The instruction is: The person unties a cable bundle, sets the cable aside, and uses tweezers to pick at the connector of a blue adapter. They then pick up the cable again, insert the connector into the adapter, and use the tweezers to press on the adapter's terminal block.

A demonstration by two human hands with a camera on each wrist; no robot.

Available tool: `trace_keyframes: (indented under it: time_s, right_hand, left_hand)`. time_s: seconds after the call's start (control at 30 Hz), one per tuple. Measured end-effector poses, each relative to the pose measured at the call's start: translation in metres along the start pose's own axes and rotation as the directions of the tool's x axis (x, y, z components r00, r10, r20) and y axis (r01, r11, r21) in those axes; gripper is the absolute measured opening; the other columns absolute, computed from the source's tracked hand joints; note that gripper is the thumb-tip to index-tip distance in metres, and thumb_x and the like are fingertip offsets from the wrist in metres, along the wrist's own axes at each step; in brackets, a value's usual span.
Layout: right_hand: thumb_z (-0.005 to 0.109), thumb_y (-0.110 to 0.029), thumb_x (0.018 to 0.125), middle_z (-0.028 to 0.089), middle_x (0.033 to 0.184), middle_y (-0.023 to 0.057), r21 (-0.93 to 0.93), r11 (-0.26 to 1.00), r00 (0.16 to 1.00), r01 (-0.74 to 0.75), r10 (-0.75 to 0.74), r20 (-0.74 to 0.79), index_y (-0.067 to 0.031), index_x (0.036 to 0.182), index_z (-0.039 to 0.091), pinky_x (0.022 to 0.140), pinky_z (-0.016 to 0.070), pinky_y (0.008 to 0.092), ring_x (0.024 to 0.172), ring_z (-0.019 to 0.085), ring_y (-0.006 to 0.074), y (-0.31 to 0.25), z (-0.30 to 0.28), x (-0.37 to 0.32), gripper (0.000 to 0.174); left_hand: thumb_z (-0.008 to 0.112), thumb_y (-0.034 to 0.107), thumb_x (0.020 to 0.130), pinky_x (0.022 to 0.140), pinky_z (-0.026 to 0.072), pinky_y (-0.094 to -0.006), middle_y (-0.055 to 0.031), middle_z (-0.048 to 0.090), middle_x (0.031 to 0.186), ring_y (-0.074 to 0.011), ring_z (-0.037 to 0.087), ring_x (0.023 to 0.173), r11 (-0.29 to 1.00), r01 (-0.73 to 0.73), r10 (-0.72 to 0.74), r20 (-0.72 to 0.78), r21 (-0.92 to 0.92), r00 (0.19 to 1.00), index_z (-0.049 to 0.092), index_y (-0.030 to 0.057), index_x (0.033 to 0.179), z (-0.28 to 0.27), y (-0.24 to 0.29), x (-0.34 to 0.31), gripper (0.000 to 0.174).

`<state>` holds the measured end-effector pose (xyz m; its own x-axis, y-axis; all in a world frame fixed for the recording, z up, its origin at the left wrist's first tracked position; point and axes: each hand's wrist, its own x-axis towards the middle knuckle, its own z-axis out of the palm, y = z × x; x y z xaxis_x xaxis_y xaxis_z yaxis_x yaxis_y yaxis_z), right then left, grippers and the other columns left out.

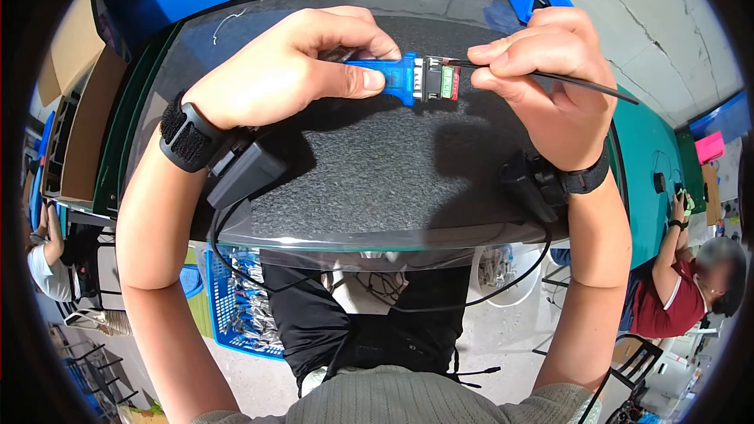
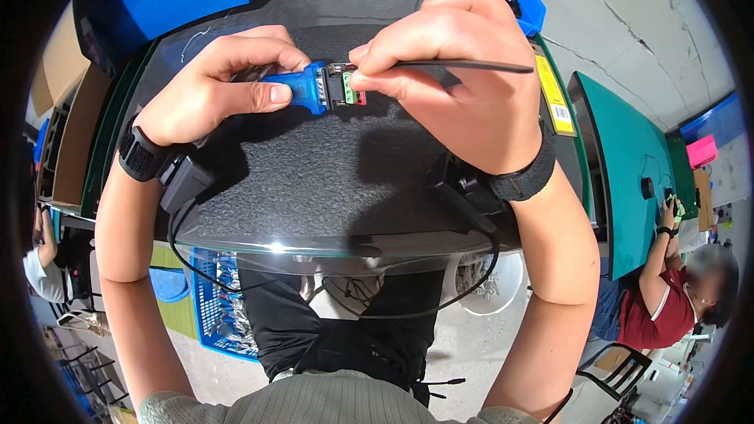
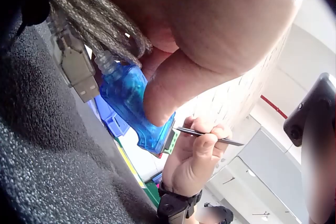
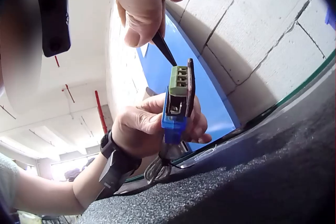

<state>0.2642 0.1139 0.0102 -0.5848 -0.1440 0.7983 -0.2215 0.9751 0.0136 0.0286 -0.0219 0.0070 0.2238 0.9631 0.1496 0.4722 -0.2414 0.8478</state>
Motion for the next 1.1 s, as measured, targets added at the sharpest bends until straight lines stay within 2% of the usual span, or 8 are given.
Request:
trace_keyframes:
  time_s: [0.33,0.37,0.4,0.43,0.47,0.63,0.87,1.1]
  right_hand:
    - [0.080,-0.005,0.077,0.070,0.089,0.0049,-0.025,0.999,0.999,0.041,-0.041,0.025,-0.0079,0.090,0.061,0.081,0.0435,0.0294,0.091,0.066,0.0142,0.002,0.000,-0.001,0.023]
    - [0.078,-0.005,0.079,0.071,0.091,0.0053,0.322,0.918,0.963,-0.230,0.263,-0.062,-0.0064,0.092,0.064,0.083,0.0465,0.0282,0.091,0.065,0.0143,-0.003,0.005,0.001,0.020]
    - [0.077,-0.006,0.081,0.072,0.093,0.0057,0.639,0.652,0.831,-0.409,0.555,-0.036,-0.0050,0.095,0.067,0.085,0.0494,0.0270,0.091,0.065,0.0144,-0.006,0.007,0.000,0.017]
    - [0.070,-0.007,0.089,0.071,0.100,0.0107,0.681,0.564,0.785,-0.467,0.619,0.026,-0.0016,0.100,0.063,0.091,0.0498,0.0276,0.101,0.065,0.0153,0.002,0.006,-0.002,0.014]
    - [0.069,-0.013,0.091,0.070,0.097,0.0047,0.765,0.439,0.711,-0.471,0.703,0.034,-0.0047,0.100,0.065,0.084,0.0475,0.0248,0.092,0.063,0.0104,0.008,0.009,-0.004,0.012]
    - [0.068,-0.027,0.093,0.065,0.089,-0.0049,0.763,0.283,0.574,-0.581,0.807,0.138,-0.0096,0.099,0.069,0.072,0.0356,0.0210,0.075,0.044,0.0035,0.033,0.015,-0.020,0.018]
    - [0.069,-0.028,0.092,0.065,0.090,-0.0044,0.774,0.343,0.628,-0.532,0.773,0.089,-0.0099,0.099,0.069,0.071,0.0352,0.0207,0.074,0.043,0.0029,0.032,0.014,-0.017,0.019]
    - [0.068,-0.020,0.093,0.069,0.097,0.0012,0.754,0.413,0.718,-0.511,0.687,0.111,-0.0069,0.101,0.068,0.086,0.0449,0.0235,0.092,0.060,0.0079,0.031,0.012,-0.017,0.016]
  left_hand:
    - [0.064,0.010,0.091,0.074,0.0425,-0.0236,0.0002,0.051,0.091,-0.0095,0.051,0.083,0.999,0.015,-0.015,-0.005,0.036,1.000,0.065,-0.0016,0.105,0.000,0.001,0.000,0.018]
    - [0.064,0.010,0.091,0.074,0.0425,-0.0236,0.0002,0.051,0.091,-0.0095,0.051,0.083,0.999,0.008,-0.008,0.000,0.039,1.000,0.065,-0.0016,0.105,-0.001,0.001,0.001,0.018]
    - [0.064,0.010,0.091,0.075,0.0424,-0.0233,0.0003,0.051,0.092,-0.0092,0.051,0.084,0.998,0.012,-0.011,-0.017,0.064,1.000,0.065,-0.0012,0.106,-0.001,0.000,0.001,0.018]
    - [0.064,0.010,0.091,0.076,0.0423,-0.0230,0.0004,0.051,0.093,-0.0090,0.051,0.085,0.996,0.016,-0.013,-0.032,0.087,0.999,0.065,-0.0009,0.106,0.000,-0.001,0.002,0.019]
    - [0.064,0.010,0.091,0.076,0.0423,-0.0230,0.0004,0.051,0.093,-0.0090,0.051,0.085,0.996,0.008,-0.006,-0.021,0.090,1.000,0.065,-0.0009,0.106,0.000,-0.002,0.002,0.019]
    - [0.064,0.008,0.091,0.078,0.0418,-0.0222,0.0004,0.051,0.096,-0.0084,0.051,0.088,0.997,0.058,-0.054,-0.069,0.048,0.996,0.064,-0.0007,0.109,0.001,-0.007,0.004,0.020]
    - [0.064,0.010,0.090,0.077,0.0403,-0.0226,0.0006,0.051,0.095,-0.0085,0.049,0.088,0.993,0.057,-0.047,-0.092,0.106,0.995,0.065,0.0005,0.109,0.001,-0.004,0.004,0.021]
    - [0.065,0.009,0.090,0.078,0.0405,-0.0233,0.0001,0.051,0.094,-0.0093,0.050,0.088,0.995,0.041,-0.032,-0.093,0.092,0.995,0.065,0.0004,0.110,0.002,-0.006,0.004,0.022]
